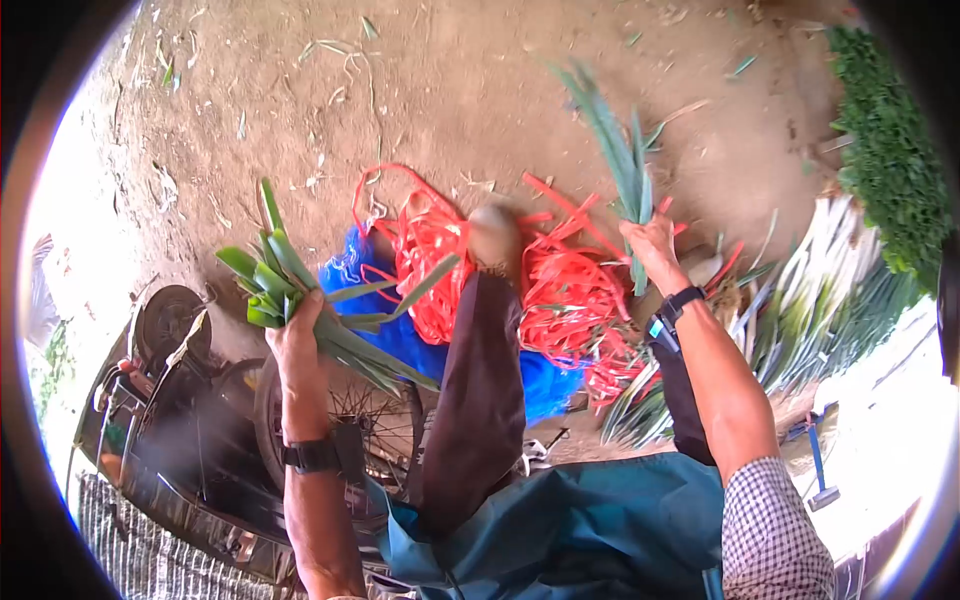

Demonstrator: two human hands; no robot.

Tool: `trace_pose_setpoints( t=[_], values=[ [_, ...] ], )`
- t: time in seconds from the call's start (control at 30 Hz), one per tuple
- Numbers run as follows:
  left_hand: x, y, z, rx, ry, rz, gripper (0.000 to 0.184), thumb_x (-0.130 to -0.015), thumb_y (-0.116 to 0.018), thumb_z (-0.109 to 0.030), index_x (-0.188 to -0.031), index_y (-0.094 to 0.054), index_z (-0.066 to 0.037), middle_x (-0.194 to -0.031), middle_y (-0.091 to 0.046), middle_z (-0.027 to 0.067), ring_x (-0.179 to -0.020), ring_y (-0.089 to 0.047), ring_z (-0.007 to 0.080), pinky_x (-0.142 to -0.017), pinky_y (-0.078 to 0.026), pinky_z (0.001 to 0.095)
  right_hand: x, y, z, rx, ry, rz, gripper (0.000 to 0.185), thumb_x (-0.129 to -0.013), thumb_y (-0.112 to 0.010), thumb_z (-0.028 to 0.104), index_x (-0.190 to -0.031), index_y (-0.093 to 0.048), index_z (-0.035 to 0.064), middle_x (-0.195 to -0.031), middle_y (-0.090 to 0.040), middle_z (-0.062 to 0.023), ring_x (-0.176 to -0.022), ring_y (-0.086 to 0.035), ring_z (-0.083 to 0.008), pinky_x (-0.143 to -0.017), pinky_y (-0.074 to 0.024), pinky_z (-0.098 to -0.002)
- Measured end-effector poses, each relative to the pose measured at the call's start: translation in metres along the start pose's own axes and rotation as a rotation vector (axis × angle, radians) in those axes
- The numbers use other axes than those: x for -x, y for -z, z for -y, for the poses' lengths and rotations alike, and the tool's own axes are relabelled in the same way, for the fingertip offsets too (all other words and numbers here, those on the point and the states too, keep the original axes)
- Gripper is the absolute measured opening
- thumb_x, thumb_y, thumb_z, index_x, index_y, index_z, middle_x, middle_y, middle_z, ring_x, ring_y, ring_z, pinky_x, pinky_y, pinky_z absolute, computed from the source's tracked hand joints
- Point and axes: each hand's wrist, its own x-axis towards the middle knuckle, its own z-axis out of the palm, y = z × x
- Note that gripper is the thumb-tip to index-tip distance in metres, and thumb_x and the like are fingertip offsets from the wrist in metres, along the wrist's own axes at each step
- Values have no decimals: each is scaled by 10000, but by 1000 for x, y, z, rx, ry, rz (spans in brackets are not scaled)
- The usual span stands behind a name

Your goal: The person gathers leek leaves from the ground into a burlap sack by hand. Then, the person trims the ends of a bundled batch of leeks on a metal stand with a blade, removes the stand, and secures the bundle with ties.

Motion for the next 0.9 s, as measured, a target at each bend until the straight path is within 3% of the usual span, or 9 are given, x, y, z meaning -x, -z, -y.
trace_pose_setpoints(
  t=[0.13,0.17,0.27,0.4,0.43,0.53,0.6,0.77,0.9],
  values=[
    [40,7,-33,109,49,-1,128,-870,-652,-136,-948,-605,-46,-777,-587,38,-666,-560,148,-622,-476,302,45,89,79,-389,108,8,257,-777,-674,143,-1008,-665,31,-788,-647,-49,-663,-573,-131,-595,-495,-346],
    [48,12,-44,103,33,41,137,-896,-624,-167,-956,-602,-46,-791,-583,36,-712,-563,145,-664,-473,296,56,116,103,-427,56,45,296,-797,-683,129,-1071,-649,22,-825,-636,12,-700,-560,-98,-599,-485,-317],
    [81,17,-100,280,50,40,126,-903,-611,-154,-972,-597,-49,-812,-579,35,-750,-561,139,-690,-468,294,103,185,164,-531,229,45,304,-805,-684,130,-1080,-641,7,-888,-640,-2,-765,-572,-101,-661,-497,-308],
    [102,34,-171,472,-26,90,111,-895,-602,-118,-978,-574,-49,-795,-545,22,-720,-539,129,-662,-456,284,198,235,249,-556,108,39,268,-834,-675,105,-1090,-649,27,-957,-632,-14,-861,-589,-108,-761,-501,-296],
    [112,35,-197,533,-35,82,111,-881,-615,-100,-970,-573,-50,-795,-554,22,-711,-547,134,-649,-463,289,217,240,246,-487,239,63,272,-826,-687,99,-1087,-651,32,-944,-634,-7,-845,-593,-106,-741,-498,-293],
    [117,47,-254,638,-56,164,154,-838,-654,-50,-969,-574,-49,-805,-580,33,-678,-574,154,-613,-486,307,284,266,348,-762,117,153,273,-801,-709,65,-1067,-653,39,-899,-635,5,-803,-601,-102,-694,-488,-282],
    [133,35,-329,747,-120,132,179,-822,-668,-39,-976,-576,-35,-809,-588,65,-651,-581,175,-606,-490,310,305,278,405,-818,255,149,264,-796,-710,64,-1053,-651,40,-871,-635,-3,-786,-599,-107,-692,-487,-274],
    [100,0,-470,706,-393,294,198,-834,-641,-26,-1019,-571,-29,-809,-576,68,-677,-580,179,-596,-477,314,270,303,539,-643,513,147,293,-759,-730,125,-1028,-672,24,-903,-667,-48,-746,-616,-143,-635,-499,-321],
    [49,-63,-557,726,-493,276,257,-822,-646,28,-1064,-569,-15,-838,-602,71,-682,-609,187,-581,-518,322,194,290,642,-513,725,180,373,-745,-739,169,-1079,-662,23,-963,-687,-128,-841,-642,-195,-760,-508,-346]
  ],
)
